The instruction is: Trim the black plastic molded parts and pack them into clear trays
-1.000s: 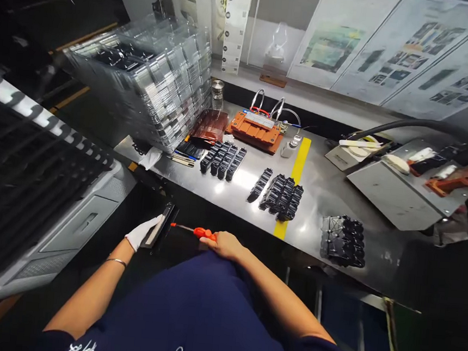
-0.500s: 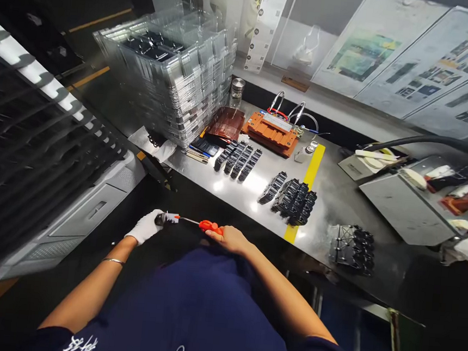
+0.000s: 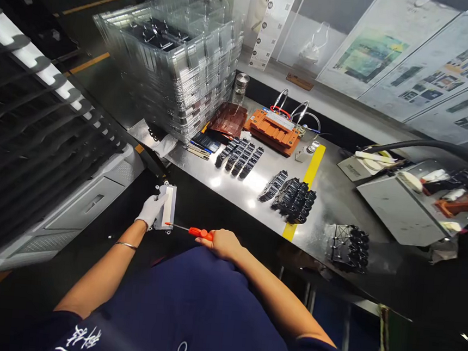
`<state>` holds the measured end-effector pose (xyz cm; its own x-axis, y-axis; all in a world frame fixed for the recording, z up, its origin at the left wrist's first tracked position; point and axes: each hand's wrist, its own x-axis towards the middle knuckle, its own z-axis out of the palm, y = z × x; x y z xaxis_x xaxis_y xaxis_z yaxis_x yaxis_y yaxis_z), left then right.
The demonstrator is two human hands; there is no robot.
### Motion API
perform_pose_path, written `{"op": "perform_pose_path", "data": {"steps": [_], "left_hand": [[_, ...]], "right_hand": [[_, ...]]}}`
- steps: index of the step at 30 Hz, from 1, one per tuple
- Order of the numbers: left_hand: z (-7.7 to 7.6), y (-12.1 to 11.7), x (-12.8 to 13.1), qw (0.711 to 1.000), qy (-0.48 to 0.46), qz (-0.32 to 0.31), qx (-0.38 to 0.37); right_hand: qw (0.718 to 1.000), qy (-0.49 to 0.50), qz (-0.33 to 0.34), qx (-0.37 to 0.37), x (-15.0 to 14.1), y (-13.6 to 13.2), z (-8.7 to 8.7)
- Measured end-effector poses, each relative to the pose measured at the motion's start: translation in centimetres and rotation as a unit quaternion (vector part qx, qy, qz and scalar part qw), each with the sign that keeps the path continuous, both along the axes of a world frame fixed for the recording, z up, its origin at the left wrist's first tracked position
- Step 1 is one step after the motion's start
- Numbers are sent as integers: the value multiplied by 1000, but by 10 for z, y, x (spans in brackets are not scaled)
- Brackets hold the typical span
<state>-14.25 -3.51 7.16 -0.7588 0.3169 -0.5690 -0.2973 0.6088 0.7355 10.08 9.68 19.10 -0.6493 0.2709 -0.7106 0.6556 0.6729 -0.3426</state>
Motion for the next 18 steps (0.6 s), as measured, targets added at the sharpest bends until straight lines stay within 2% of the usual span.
{"op": "perform_pose_path", "data": {"steps": [4,9,14,18], "left_hand": [[9,7,5,1000,20,-11,2],[18,9,12,999,26,-39,17],[19,3,19,988,15,-136,74],[19,1,29,981,15,-186,60]], "right_hand": [[1000,-19,7,13,-2,-5,2],[1000,-7,-3,19,1,-4,-4],[994,-2,-81,67,2,8,-8],[992,-15,-102,77,8,17,-13]]}}
